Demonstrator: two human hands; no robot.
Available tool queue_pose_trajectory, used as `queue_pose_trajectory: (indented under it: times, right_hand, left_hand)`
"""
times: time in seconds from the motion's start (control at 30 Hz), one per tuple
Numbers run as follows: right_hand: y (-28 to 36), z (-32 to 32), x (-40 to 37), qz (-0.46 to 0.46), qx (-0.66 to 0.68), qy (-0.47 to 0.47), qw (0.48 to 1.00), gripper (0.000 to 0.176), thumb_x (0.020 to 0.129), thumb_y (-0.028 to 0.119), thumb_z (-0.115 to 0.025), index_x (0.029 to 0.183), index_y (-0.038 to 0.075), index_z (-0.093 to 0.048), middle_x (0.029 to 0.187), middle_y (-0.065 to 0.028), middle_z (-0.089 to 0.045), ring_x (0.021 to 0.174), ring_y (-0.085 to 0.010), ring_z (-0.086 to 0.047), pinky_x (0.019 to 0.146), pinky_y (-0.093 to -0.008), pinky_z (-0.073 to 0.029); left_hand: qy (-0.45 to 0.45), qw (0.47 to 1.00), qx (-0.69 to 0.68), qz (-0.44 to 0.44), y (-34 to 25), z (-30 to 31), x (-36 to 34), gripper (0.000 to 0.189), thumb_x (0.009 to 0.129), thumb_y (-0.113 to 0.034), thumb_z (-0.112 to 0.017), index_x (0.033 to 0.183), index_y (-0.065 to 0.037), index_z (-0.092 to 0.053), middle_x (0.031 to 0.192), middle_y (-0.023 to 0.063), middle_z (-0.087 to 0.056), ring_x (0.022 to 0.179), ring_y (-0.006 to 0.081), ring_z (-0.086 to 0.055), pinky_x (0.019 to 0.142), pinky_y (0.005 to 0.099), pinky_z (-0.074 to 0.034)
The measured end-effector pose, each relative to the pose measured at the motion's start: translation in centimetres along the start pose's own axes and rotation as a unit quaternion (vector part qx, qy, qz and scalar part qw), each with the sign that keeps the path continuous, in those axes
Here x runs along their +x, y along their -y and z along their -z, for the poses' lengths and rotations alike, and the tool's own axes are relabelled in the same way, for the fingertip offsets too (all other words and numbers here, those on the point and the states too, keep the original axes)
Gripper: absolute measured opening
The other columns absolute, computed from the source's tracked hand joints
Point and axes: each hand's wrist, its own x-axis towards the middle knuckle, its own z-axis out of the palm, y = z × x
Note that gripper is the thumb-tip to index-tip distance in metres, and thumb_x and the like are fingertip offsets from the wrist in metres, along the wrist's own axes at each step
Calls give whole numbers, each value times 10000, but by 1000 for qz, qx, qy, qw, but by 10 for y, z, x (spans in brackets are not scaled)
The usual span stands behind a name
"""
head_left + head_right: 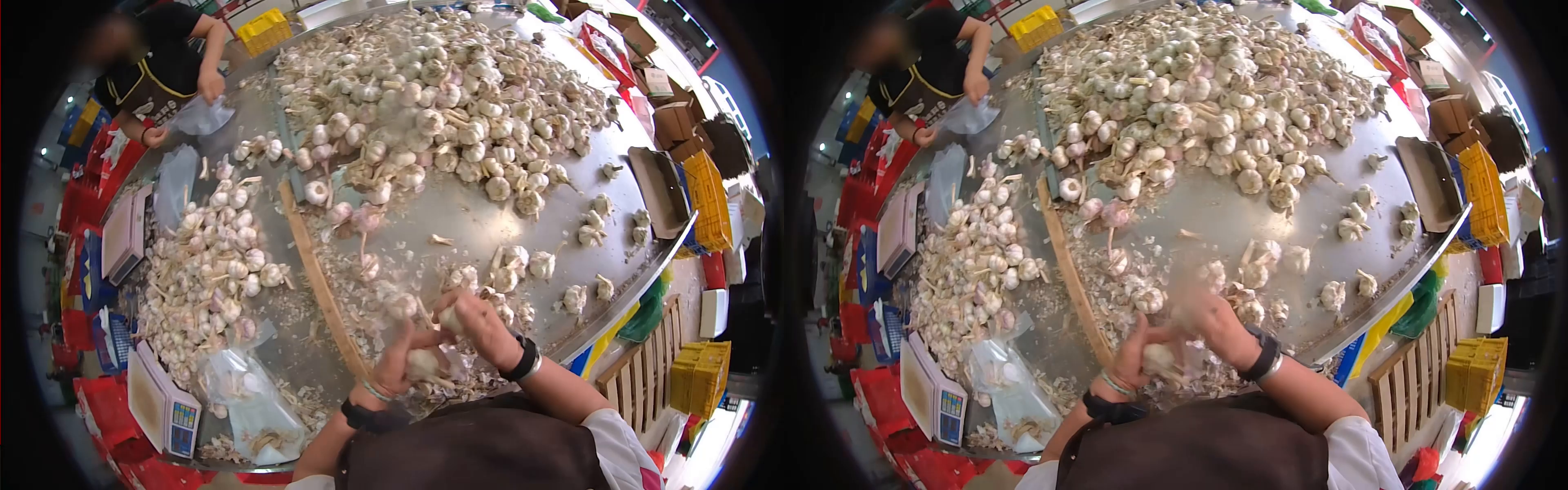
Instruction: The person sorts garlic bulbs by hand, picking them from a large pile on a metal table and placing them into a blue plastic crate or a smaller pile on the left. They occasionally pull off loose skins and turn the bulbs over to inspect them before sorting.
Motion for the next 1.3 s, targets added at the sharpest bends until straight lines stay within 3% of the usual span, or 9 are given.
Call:
queue_pose_trajectory:
  times: [0.17, 0.3, 0.4, 0.47, 0.63, 0.8, 1.03, 1.13, 1.3]
  right_hand:
    - [15, -27, -10, 233, -365, 53, 900, 592, 896, 355, -695, 1328, 7, -490, 1209, -231, -596, 1143, -376, -587, 959, -446, -476]
    - [-6, 14, -19, 37, -261, 78, 962, 724, 871, 308, -750, 1431, 16, -394, 1412, -197, -469, 1263, -326, -519, 1007, -428, -457]
    - [9, 60, -22, 39, -345, -69, 935, 524, 831, 122, -740, 1307, 57, -529, 1263, -195, -591, 1104, -361, -605, 929, -417, -496]
    - [3, 96, -22, 6, -389, -199, 899, 382, 860, 124, -684, 1227, 45, -609, 1175, -184, -644, 1050, -348, -630, 917, -417, -499]
    - [-7, 137, -15, -41, -379, -279, 881, 331, 837, 131, -658, 1151, 26, -650, 1126, -176, -658, 1031, -348, -635, 904, -401, -502]
    - [-16, 144, 0, 37, -578, -276, 767, 401, 736, 48, -620, 1136, 33, -653, 1166, -177, -641, 1038, -381, -611, 905, -453, -502]
    - [-61, 174, -5, -80, -552, -200, 806, 363, 760, 101, -643, 1121, 62, -658, 1106, -198, -636, 1037, -402, -589, 907, -471, -487]
    - [-60, 183, -12, -53, -578, -185, 793, 347, 804, 114, -636, 1145, 53, -650, 1085, -197, -640, 991, -359, -622, 853, -440, -514]
    - [-19, 179, -25, -90, 224, -217, 946, 439, 900, 121, -595, 1327, 48, -530, 1260, -142, -619, 1135, -235, -621, 951, -422, -532]
  left_hand:
    - [27, 989, -147, 14, 16, 23, -5, 597, 978, -592, -467, 1234, -55, -520, 915, 60, -636, 734, 159, -657, 623, 271, -549]
    - [-95, 971, -151, -161, -50, 82, -9, 472, 988, -529, -487, 1129, -88, -585, 881, 75, -658, 715, 195, -666, 570, 341, -582]
    - [-264, 861, 74, -428, -137, 166, -27, 386, 992, -300, -579, 1241, -7, -542, 1134, 129, -624, 958, 215, -631, 796, 332, -561]
    - [-595, 623, 147, -486, -175, 183, -32, 382, 988, -211, -585, 1280, 30, -530, 1180, 112, -608, 965, 205, -612, 878, 322, -520]
    - [-265, 758, 532, -269, -129, 121, 2, 307, 910, -75, -626, 1213, -30, -613, 1228, 142, -610, 1113, 242, -586, 963, 365, -467]
    - [-239, 398, 825, -323, -59, 61, 55, 367, 814, -32, -660, 1176, -89, -636, 1335, 157, -524, 1195, 342, -537, 966, 402, -465]
    - [-263, 516, 770, -267, -79, 111, 82, 311, 828, -77, -684, 1132, -88, -620, 1263, 143, -549, 1165, 320, -553, 954, 419, -468]
    - [-289, 871, 322, -231, -88, 105, 67, 210, 881, -42, -630, 1089, -72, -619, 1021, 66, -633, 880, 169, -626, 704, 289, -516]
    - [-195, 921, 307, -142, -75, 113, 33, 224, 900, -129, -638, 1115, -69, -618, 1081, 81, -636, 823, 169, -641, 662, 288, -522]
